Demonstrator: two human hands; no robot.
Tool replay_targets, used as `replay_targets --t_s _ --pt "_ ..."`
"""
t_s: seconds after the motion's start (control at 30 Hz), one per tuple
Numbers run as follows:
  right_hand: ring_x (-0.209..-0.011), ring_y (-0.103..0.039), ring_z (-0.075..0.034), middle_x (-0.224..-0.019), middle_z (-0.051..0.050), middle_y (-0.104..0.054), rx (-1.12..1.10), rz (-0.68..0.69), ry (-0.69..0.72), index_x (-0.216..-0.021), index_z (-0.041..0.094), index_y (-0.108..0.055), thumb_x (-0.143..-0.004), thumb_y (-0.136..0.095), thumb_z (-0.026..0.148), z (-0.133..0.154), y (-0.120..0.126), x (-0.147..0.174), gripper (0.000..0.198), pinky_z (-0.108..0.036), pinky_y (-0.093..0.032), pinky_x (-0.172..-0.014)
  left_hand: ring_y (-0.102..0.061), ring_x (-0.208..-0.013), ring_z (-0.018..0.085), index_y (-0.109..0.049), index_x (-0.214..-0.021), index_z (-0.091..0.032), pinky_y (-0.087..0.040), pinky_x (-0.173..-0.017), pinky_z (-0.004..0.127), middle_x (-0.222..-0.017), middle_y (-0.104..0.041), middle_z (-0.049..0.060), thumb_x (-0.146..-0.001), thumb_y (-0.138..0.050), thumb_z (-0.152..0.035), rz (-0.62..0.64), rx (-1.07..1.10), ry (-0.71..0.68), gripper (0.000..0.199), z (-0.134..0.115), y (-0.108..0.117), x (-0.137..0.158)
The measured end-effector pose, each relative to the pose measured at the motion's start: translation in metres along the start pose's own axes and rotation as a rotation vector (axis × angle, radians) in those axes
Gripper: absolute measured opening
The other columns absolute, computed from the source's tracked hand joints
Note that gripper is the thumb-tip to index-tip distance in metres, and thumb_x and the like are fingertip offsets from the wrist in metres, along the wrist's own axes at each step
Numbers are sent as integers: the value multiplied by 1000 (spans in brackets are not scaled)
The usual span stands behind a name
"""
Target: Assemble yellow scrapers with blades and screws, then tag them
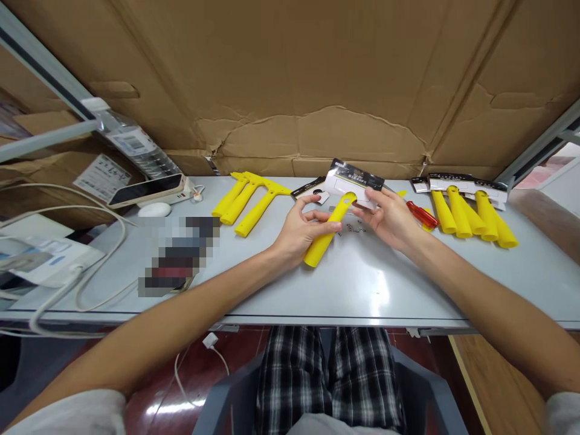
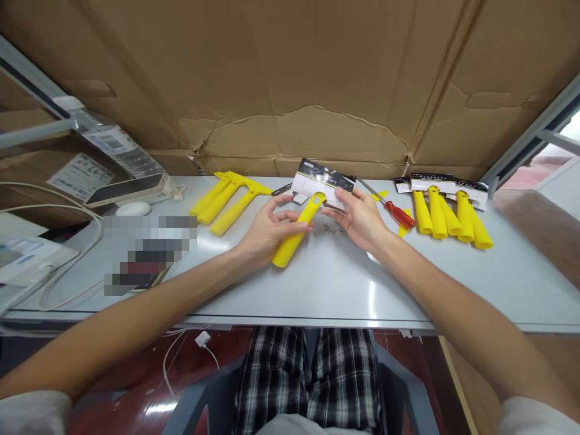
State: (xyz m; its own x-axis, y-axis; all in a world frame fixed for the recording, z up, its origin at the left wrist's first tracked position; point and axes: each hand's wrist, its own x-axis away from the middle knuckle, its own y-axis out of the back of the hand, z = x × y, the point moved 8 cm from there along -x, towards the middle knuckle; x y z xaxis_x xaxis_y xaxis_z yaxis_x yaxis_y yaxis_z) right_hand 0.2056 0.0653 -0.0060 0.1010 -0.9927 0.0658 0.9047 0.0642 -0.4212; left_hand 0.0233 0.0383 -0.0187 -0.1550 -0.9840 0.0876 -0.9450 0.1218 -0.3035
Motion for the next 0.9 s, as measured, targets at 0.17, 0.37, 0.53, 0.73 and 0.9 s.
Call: replay_targets --t_s 0.17,0.37,0.53,0.73,0.9 --pt "-114 -66 -13 -126 -3 -66 54 -60 57 -102 17 -57 -76 -85 35 13 9 0 42 -28 -67 -89 -78 -81 24 -55 -123 -23 -60 -77 39 -85 -70 -1 -57 -102 -19 98 1 38 82 6 -9 0" --pt "-106 -68 -13 -123 -5 -68 182 -3 -27 -106 17 -64 -71 -90 43 0 2 4 52 -22 -63 -77 -72 -76 16 -65 -104 -16 -54 -61 28 -98 -69 6 -84 -85 -49 138 -34 -44 44 -5 -6 -8" --pt "-101 -71 -14 -125 -6 -68 245 99 -67 -116 19 -63 -78 -85 52 -14 -19 18 55 -27 -64 -79 -66 -77 13 -69 -94 -12 -55 -65 27 -91 -70 5 -77 -91 -47 130 -12 -146 44 -11 -1 -13" --pt "-89 -74 -16 -119 -6 -69 341 243 -158 -139 26 -51 -70 -92 48 -35 -37 33 84 -31 -64 -79 -63 -74 13 -69 -85 -13 -55 -69 29 -84 -70 3 -75 -91 -45 68 44 -215 40 -13 8 -19" --pt "-77 -73 -20 -94 0 -64 389 201 -221 -134 23 -48 -62 -95 46 -45 -31 32 89 -32 -62 -72 -58 -69 10 -70 -76 -13 -46 -65 25 -76 -68 1 -77 -88 -33 -36 -121 -219 27 -16 26 -31"
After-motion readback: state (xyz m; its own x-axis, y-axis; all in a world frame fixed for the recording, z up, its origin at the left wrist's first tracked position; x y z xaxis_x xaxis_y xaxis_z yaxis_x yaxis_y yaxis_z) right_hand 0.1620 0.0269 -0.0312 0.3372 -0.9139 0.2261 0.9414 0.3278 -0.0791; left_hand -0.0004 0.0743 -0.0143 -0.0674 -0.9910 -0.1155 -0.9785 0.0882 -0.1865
